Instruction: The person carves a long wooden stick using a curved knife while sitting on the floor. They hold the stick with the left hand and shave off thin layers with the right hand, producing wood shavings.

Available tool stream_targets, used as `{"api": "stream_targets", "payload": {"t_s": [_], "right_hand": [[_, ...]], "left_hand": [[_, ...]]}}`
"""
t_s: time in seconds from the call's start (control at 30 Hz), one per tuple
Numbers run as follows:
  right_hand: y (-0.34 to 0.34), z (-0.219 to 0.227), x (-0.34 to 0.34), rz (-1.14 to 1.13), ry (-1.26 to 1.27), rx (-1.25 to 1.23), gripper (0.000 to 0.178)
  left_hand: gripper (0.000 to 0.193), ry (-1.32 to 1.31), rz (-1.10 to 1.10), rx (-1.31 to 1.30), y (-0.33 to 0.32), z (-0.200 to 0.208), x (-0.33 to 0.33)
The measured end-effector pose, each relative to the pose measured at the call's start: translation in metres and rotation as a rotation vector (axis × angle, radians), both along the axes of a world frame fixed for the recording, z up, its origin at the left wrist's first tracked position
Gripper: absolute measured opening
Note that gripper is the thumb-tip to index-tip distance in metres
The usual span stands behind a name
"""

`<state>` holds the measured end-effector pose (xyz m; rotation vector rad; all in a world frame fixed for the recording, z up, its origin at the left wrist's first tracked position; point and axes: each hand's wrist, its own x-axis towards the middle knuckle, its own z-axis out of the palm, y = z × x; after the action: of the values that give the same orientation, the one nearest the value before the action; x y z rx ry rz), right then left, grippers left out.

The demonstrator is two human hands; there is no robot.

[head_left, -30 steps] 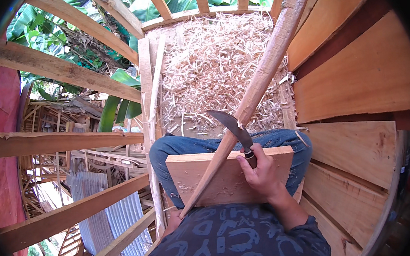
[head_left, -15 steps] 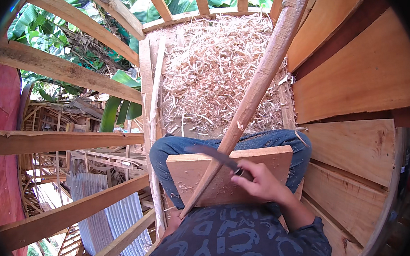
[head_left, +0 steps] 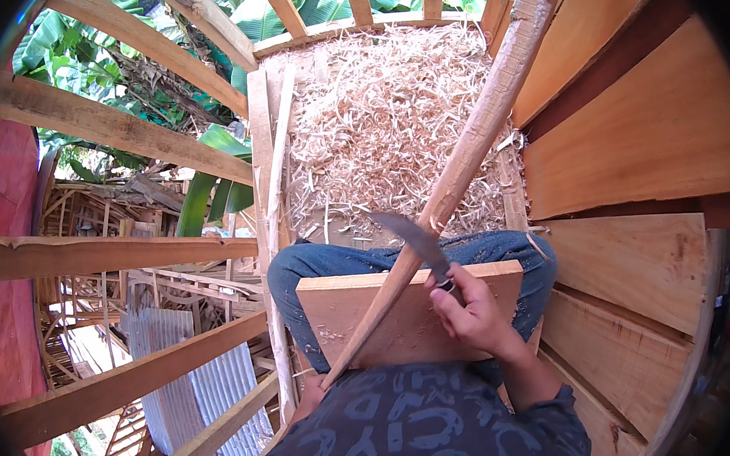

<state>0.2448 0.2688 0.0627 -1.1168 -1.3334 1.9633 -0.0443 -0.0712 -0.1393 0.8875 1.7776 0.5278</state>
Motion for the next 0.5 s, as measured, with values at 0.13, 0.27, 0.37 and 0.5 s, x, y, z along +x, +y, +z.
{"api": "stream_targets", "payload": {"t_s": [0.13, 0.27, 0.37, 0.5], "right_hand": [[0.008, -0.002, 0.005, 0.028, -0.006, 0.143, 0.010], [0.003, -0.008, 0.001, -0.059, 0.065, 0.115, 0.011], [0.005, -0.001, 0.001, 0.376, -0.079, 0.233, 0.016], [0.013, 0.001, 0.012, -0.073, -0.032, -0.022, 0.014]], "left_hand": [[0.029, 0.011, 0.006, -0.003, -0.001, 0.005, 0.000], [0.029, 0.009, 0.001, -0.005, 0.003, 0.008, 0.000], [0.029, 0.009, 0.002, -0.008, 0.004, 0.010, 0.000], [0.029, 0.007, 0.003, -0.008, 0.004, 0.012, 0.000]]}}
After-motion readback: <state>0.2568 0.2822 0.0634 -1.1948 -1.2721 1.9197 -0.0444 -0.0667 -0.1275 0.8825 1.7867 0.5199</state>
